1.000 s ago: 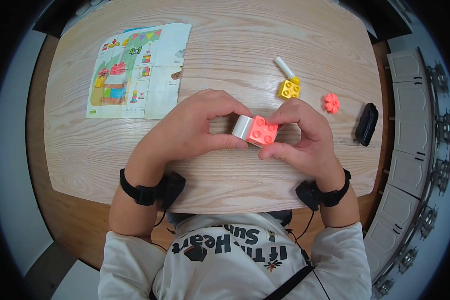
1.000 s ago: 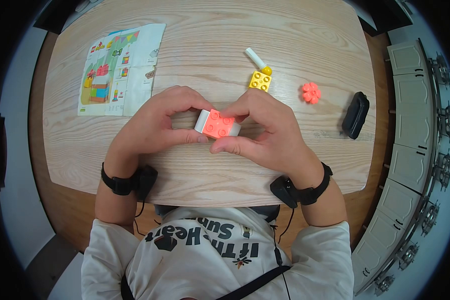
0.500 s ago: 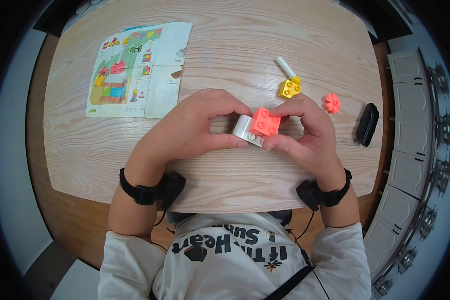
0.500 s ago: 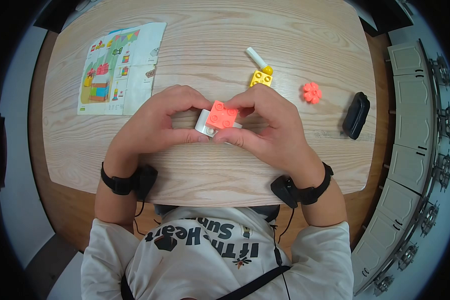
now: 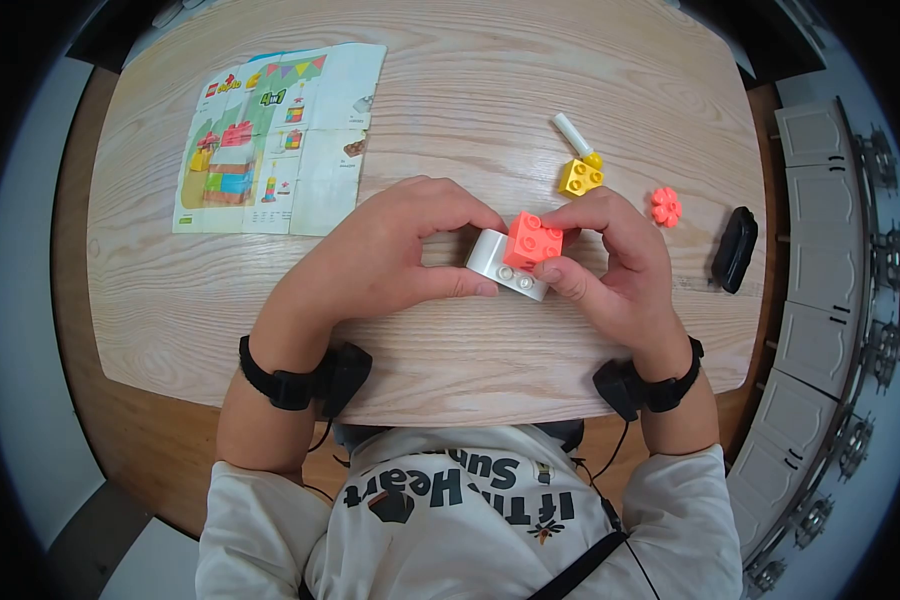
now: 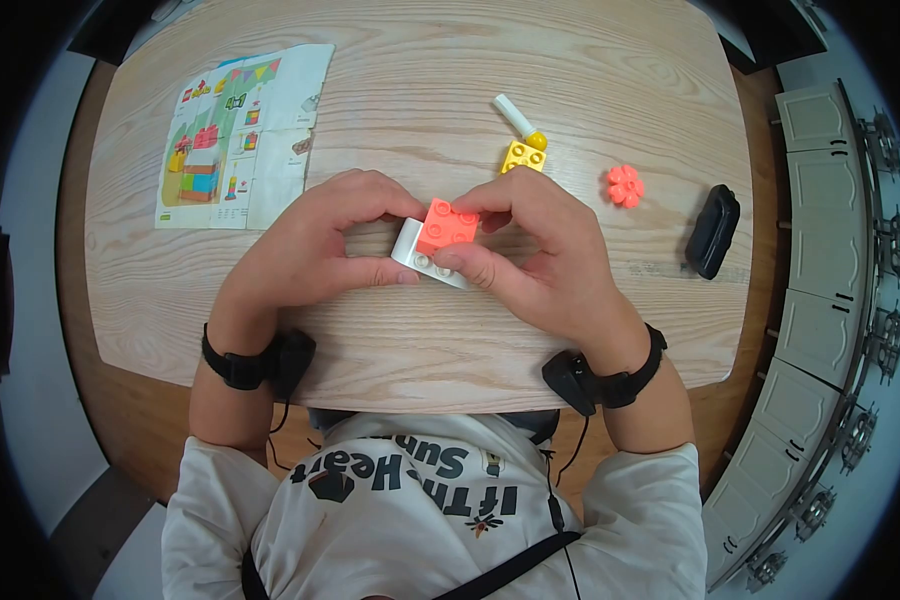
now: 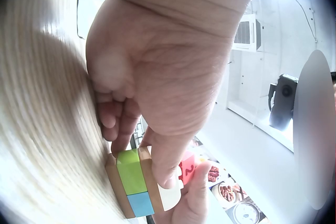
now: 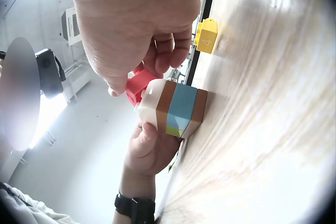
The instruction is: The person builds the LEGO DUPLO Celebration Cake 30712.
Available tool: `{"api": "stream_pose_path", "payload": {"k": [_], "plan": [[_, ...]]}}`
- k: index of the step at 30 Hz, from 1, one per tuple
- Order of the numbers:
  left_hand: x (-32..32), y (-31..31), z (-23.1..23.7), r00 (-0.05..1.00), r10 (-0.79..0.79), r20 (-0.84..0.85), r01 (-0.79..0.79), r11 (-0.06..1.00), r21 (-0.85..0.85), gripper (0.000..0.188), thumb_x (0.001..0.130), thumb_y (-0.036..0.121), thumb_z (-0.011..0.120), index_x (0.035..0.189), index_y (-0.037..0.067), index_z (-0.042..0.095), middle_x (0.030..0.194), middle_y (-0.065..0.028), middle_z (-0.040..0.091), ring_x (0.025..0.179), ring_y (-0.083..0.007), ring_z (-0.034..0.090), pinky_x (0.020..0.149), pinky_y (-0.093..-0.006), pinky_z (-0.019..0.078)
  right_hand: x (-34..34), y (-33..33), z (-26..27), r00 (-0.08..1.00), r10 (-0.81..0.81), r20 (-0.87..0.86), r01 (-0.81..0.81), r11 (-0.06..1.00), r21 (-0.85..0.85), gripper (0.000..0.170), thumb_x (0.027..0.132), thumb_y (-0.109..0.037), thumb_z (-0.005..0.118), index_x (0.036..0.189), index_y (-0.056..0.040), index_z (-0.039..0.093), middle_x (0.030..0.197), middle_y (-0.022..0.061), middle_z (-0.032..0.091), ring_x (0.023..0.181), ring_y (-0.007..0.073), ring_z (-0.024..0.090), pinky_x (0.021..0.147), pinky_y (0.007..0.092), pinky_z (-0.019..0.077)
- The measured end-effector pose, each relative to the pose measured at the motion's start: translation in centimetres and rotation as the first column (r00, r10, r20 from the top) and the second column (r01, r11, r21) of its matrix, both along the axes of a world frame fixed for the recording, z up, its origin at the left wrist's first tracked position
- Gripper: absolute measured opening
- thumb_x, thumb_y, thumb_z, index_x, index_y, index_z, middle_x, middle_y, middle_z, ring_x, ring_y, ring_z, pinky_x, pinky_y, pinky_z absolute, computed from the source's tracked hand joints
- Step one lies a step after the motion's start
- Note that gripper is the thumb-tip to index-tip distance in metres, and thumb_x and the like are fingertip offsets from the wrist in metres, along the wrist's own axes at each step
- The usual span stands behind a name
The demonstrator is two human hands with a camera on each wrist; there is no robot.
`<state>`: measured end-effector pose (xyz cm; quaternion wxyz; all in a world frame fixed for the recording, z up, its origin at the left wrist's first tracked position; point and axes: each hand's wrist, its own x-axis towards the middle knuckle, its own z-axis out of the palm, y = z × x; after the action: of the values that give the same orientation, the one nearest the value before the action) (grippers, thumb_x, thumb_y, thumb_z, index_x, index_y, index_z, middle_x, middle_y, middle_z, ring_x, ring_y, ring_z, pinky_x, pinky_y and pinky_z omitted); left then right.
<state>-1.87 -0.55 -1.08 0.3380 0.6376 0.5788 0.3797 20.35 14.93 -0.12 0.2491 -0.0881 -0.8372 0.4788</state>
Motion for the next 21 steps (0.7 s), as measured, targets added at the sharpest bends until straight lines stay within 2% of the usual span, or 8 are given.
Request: {"api": "stream_pose_path", "payload": {"k": [12, 21], "plan": [[0.04, 0.0, 0.14, 1.0, -0.001, 0.001, 0.001, 1.0, -0.023, 0.05, 0.079, 0.022, 0.093, 0.122, 0.006, 0.074, 0.115, -0.0077, 0.073, 0.109, -0.0294, 0.066, 0.098, -0.0398, 0.0508, 0.05, 0.02, 0.25, 1.0, 0.011, -0.011, -0.011, 1.0, 0.013, 0.031, 0.085, -0.018, 0.09, 0.108, -0.0049, 0.074, 0.094, 0.0066, 0.071, 0.083, 0.0178, 0.066, 0.076, 0.0292, 0.0519], [0.03, 0.03, 0.07, 1.0, -0.011, -0.001, 0.011, 1.0, 0.027, 0.049, 0.079, 0.022, 0.093, 0.122, 0.006, 0.074, 0.114, -0.0075, 0.073, 0.109, -0.029, 0.066, 0.097, -0.0397, 0.0507, 0.0, 0.1, 0.39, 1.0, 0.008, -0.002, -0.008, 0.999, 0.041, 0.032, 0.083, -0.017, 0.091, 0.107, -0.0049, 0.074, 0.092, 0.0064, 0.07, 0.082, 0.0181, 0.066, 0.075, 0.0293, 0.0514]]}}
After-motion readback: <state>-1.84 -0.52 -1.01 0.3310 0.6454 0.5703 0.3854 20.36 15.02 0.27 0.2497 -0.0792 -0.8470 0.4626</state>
